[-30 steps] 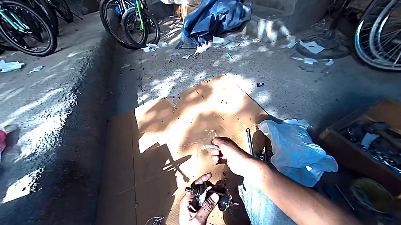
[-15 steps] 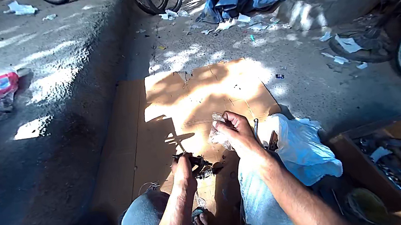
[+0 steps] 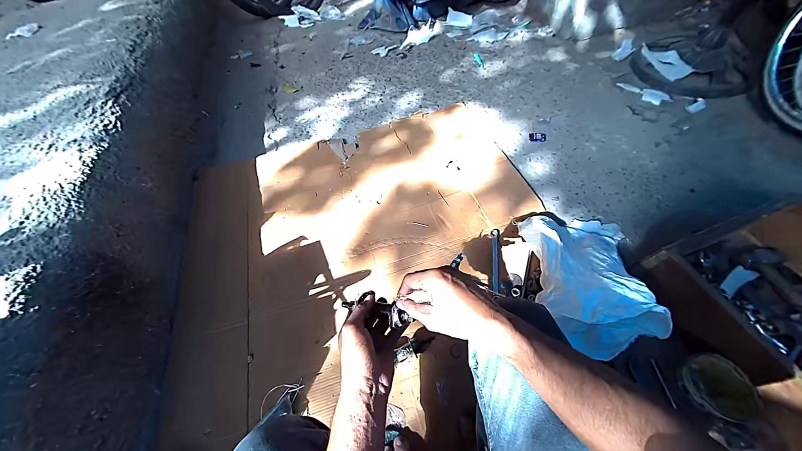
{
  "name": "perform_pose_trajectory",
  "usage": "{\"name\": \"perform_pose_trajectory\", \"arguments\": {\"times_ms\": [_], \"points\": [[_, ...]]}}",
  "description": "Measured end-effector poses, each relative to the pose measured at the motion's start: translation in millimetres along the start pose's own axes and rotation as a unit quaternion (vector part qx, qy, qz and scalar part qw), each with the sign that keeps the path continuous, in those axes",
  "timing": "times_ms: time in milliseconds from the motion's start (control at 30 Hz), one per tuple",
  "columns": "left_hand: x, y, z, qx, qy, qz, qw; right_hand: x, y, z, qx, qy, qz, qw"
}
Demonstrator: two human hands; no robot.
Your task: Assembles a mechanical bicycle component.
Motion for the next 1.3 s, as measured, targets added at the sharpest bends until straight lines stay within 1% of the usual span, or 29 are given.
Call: {"name": "perform_pose_trajectory", "arguments": {"times_ms": [67,100,167,267,333,400,467,500,567,600,667,733,767,833,900,933,967,1033,1100,1167,1200,1233,1300], "points": [[0.2,-2.2,-0.2,-0.011,-0.005,-0.005,1.000,0.2,-0.7,-4.7,0.012,-0.013,0.006,1.000],[1.2,-2.3,0.4,-0.009,-0.006,-0.008,1.000,0.4,-2.0,-7.3,0.000,-0.019,0.008,1.000],[3.5,-2.4,3.3,0.005,-0.008,-0.005,1.000,0.3,-7.5,-10.3,-0.090,-0.028,0.015,0.995],[3.8,-4.6,10.2,0.045,0.002,0.009,0.999,-0.2,-17.8,-5.0,-0.170,-0.020,0.005,0.985],[3.3,-7.2,13.6,0.058,0.015,0.016,0.998,0.2,-19.2,-2.1,-0.271,-0.026,0.003,0.962],[0.4,-10.7,12.6,0.057,0.024,0.032,0.998,2.8,-23.4,-5.4,-0.371,0.007,-0.003,0.929],[-1.7,-14.3,8.8,0.005,0.043,0.049,0.998,5.4,-25.2,-9.4,-0.440,0.052,0.012,0.896],[-1.3,-14.6,7.4,-0.039,0.061,0.046,0.996,6.0,-25.1,-11.9,-0.449,0.073,0.034,0.890],[1.1,-13.0,4.0,-0.119,0.112,0.025,0.986,4.9,-23.0,-12.0,-0.435,0.094,0.064,0.893],[2.9,-11.2,2.3,-0.143,0.137,0.010,0.980,4.4,-21.6,-10.6,-0.410,0.100,0.066,0.904],[6.1,-7.5,0.3,-0.159,0.165,-0.017,0.973,3.0,-17.7,-5.3,-0.321,0.110,0.055,0.939],[9.3,-5.4,0.6,-0.165,0.185,-0.041,0.968,2.0,-13.3,-1.9,-0.229,0.087,0.020,0.969],[10.1,-5.1,0.8,-0.173,0.203,-0.051,0.962,2.0,-11.4,-1.8,-0.192,0.062,0.006,0.979],[11.0,-4.8,0.7,-0.187,0.236,-0.063,0.952,0.9,-4.6,-0.5,-0.136,0.013,-0.005,0.991],[11.3,-4.5,0.7,-0.194,0.238,-0.066,0.949,1.7,-0.8,-3.4,-0.094,-0.019,0.013,0.995],[10.5,-4.6,0.0,-0.200,0.238,-0.067,0.948,2.5,-1.4,-6.1,-0.094,-0.034,0.022,0.995],[9.0,-5.2,-1.8,-0.208,0.241,-0.067,0.946,3.5,-3.5,-8.6,-0.122,-0.051,0.028,0.991],[4.5,-7.2,-7.0,-0.234,0.253,-0.071,0.936,4.8,-13.2,-12.8,-0.231,-0.074,0.057,0.969],[-2.3,-10.3,-14.2,-0.274,0.274,-0.079,0.919,3.8,-24.6,-11.7,-0.342,-0.057,0.113,0.931],[-11.9,-15.9,-21.9,-0.351,0.302,-0.071,0.884,2.0,-33.7,-6.7,-0.416,-0.007,0.159,0.895],[-17.3,-18.5,-25.4,-0.393,0.309,-0.066,0.864,1.5,-36.3,-2.6,-0.426,0.016,0.171,0.888],[-23.1,-19.9,-28.4,-0.435,0.308,-0.056,0.844,1.5,-36.8,1.5,-0.419,0.035,0.172,0.891],[-38.8,-18.9,-30.4,-0.518,0.261,-0.018,0.814,1.7,-31.9,5.1,-0.397,0.048,0.170,0.900]]}}
Point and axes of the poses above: each hand's wrist, its own x-axis away from the middle knuckle, its own y-axis out of the palm, z = x × y, the point moved 2 cm from there along -x, towards the middle knuckle, and after that the axes turned 4 degrees about z, right-handed, at the moved point
